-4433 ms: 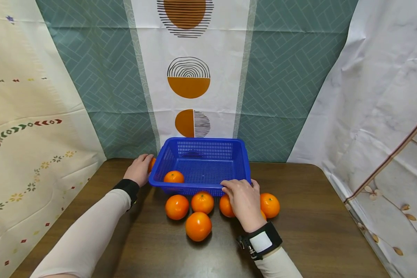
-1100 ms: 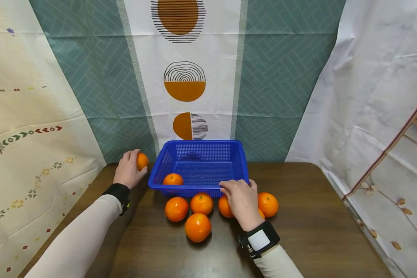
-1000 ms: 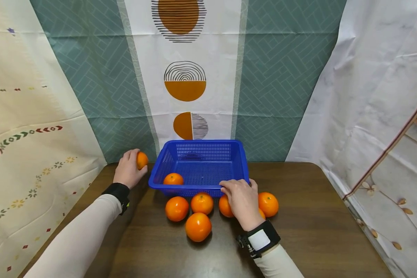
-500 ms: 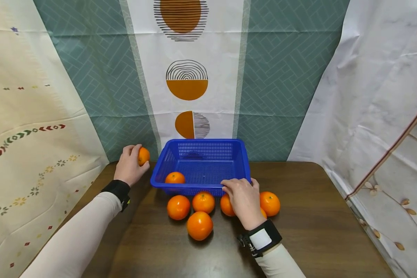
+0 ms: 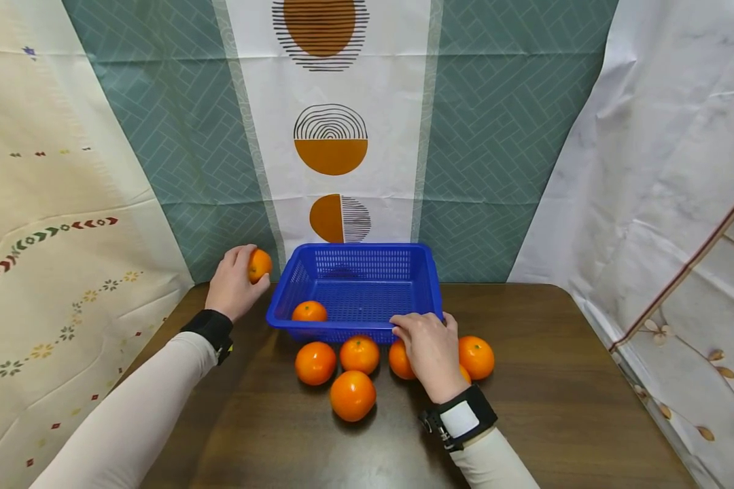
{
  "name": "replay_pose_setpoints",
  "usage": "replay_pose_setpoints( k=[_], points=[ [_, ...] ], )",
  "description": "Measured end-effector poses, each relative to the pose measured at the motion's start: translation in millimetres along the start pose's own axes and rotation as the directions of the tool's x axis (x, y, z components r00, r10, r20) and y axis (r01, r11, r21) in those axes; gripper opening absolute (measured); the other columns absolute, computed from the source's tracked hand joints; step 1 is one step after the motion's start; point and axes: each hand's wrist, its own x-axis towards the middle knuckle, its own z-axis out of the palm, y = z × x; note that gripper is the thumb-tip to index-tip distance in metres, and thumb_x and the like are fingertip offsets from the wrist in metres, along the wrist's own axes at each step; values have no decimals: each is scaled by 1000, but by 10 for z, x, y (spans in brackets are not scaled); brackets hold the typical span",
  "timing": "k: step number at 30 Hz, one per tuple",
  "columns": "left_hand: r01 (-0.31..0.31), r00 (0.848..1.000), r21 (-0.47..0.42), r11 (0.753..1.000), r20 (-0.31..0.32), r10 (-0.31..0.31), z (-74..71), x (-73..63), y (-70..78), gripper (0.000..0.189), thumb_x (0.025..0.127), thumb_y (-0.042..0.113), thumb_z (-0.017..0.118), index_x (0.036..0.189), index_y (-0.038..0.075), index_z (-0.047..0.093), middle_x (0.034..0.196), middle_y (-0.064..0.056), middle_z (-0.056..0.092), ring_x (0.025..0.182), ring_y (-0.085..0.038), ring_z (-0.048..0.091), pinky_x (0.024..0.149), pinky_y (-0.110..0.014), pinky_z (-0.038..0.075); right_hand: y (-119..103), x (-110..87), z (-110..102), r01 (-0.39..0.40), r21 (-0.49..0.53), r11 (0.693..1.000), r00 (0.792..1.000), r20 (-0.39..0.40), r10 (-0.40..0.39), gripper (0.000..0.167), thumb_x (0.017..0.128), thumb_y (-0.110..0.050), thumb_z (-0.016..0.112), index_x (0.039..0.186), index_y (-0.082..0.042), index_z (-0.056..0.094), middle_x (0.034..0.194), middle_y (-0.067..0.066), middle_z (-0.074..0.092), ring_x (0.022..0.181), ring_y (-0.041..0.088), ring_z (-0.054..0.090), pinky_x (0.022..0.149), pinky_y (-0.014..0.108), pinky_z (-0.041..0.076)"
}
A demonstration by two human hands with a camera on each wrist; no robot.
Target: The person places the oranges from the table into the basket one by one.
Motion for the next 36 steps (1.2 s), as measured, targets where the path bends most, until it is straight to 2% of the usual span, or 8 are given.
replay_pose_setpoints(
  k=[7,24,36],
  points=[
    [-11,1000,-18,1000,-4,11,-18,46,153,64,99,21,80,154,4,53,152,-29,43,126,-51,56,101,-67,58,-2,-2,-5,-3,7,1000,1000,0,3,20,103,-19,81,122,-14,84,115,6,83,111,36,73,111,78,39],
    [-60,992,-56,997,107,66,43,96,494,67,100,27,79,158,10,52,154,-23,45,125,-45,57,99,-61,61,-4,0,-5,-7,1,1000,1000,1,7,20,103,-19,81,122,-14,84,116,6,83,111,35,73,112,77,39],
    [-79,982,-71,994,167,90,103,103,621,68,99,26,80,160,12,52,157,-22,45,127,-44,59,103,-62,59,-6,3,-2,-11,1,1000,1000,7,11,20,103,-19,81,121,-14,84,116,6,83,111,36,73,112,78,38]
  ],
)
